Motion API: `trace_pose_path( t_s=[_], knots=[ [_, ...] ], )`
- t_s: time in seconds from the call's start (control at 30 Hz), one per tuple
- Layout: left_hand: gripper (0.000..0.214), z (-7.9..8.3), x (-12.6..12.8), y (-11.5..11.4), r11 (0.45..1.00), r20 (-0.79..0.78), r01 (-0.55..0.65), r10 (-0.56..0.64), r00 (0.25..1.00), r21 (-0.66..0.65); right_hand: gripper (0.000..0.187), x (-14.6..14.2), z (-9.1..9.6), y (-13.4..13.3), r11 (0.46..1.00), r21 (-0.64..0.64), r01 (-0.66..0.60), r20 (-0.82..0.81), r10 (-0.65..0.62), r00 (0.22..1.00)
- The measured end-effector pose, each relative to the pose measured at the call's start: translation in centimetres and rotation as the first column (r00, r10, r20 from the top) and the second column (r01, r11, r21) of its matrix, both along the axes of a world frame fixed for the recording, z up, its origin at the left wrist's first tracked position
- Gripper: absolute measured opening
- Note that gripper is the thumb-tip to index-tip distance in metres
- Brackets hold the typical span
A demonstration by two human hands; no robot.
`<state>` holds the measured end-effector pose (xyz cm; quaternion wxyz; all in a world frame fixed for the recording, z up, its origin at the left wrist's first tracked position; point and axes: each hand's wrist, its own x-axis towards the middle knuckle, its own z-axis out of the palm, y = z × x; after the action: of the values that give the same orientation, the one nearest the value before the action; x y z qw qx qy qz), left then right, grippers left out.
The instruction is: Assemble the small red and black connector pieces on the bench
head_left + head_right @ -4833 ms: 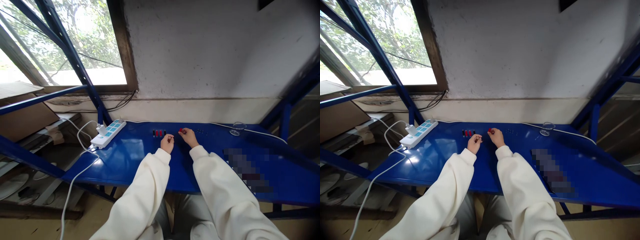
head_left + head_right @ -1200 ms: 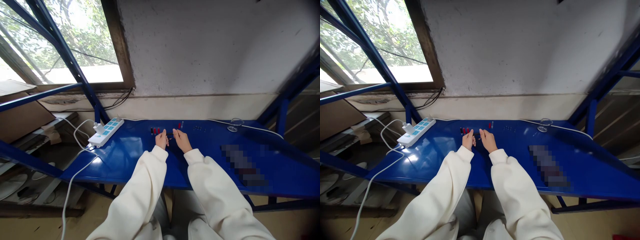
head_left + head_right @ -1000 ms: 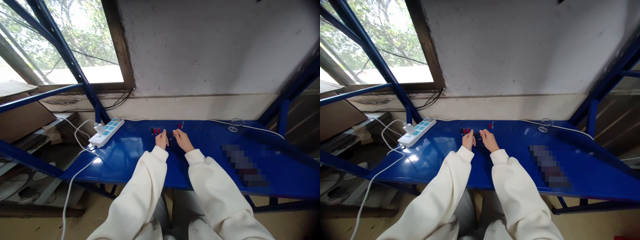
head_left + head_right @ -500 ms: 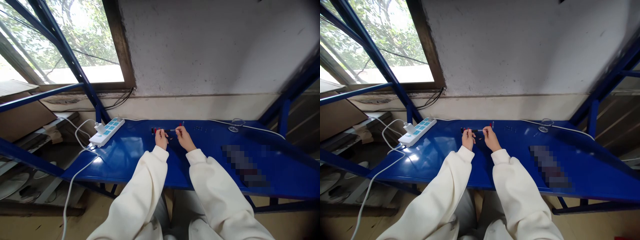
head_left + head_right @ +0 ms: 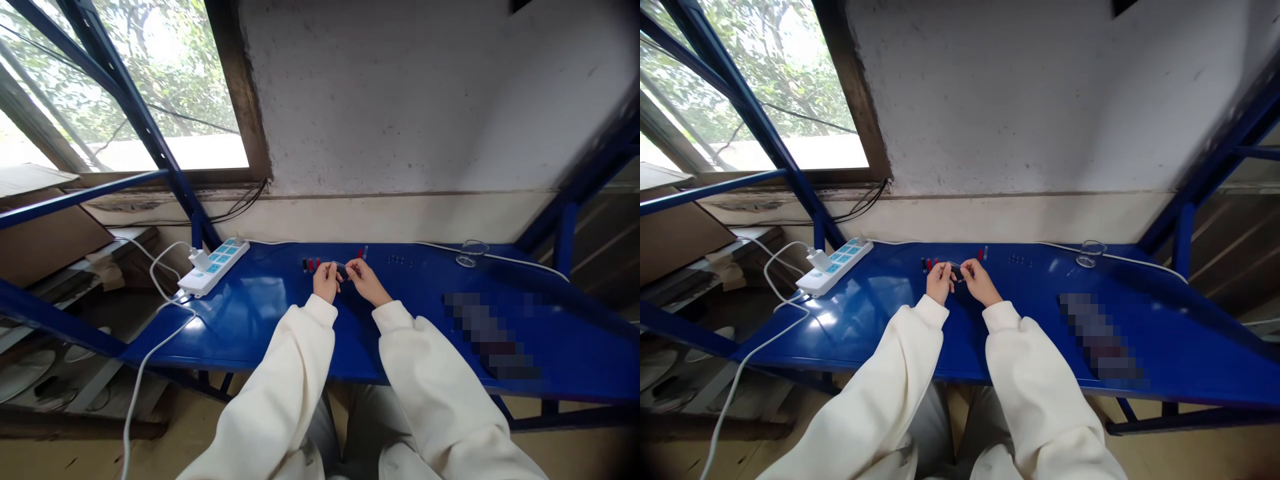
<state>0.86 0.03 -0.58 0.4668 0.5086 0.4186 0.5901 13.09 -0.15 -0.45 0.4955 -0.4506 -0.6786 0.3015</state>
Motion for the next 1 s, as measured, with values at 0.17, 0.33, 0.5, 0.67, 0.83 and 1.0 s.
trace_pose_path(
  t_s=[0.17,0.33,0.5,0.67,0.83,1.0],
  knots=[
    [0.039,0.3,-0.1,-0.1,0.999,0.016,-0.046,0.046,0.999,0.026,0.021,-0.1,-0.3,0.1,0.991,-0.058,-0.118,0.013,0.119,0.993],
    [0.034,0.8,-0.2,-0.4,1.000,0.016,-0.023,0.023,1.000,-0.001,0.020,-0.1,0.3,-0.3,0.997,0.007,-0.075,0.119,0.074,0.990],
    [0.025,1.1,-0.3,-0.5,0.999,0.032,0.002,0.000,0.999,-0.047,0.021,-0.2,0.9,-0.9,0.994,-0.028,-0.103,0.135,0.106,0.985],
    [0.023,0.8,-0.2,-0.4,0.998,0.025,0.019,-0.018,1.000,-0.064,0.022,-0.1,1.0,-1.1,0.997,-0.037,-0.072,0.177,0.078,0.981],
    [0.019,0.2,-0.1,0.0,0.999,0.013,0.022,-0.022,1.000,-0.040,0.019,0.3,0.6,-0.7,1.000,0.014,0.007,0.271,-0.010,0.963],
    [0.012,-0.3,0.0,0.2,0.994,-0.068,0.032,-0.039,0.997,-0.105,0.014,1.7,-0.2,0.3,0.950,0.043,0.310,0.405,-0.300,0.863]
  ],
)
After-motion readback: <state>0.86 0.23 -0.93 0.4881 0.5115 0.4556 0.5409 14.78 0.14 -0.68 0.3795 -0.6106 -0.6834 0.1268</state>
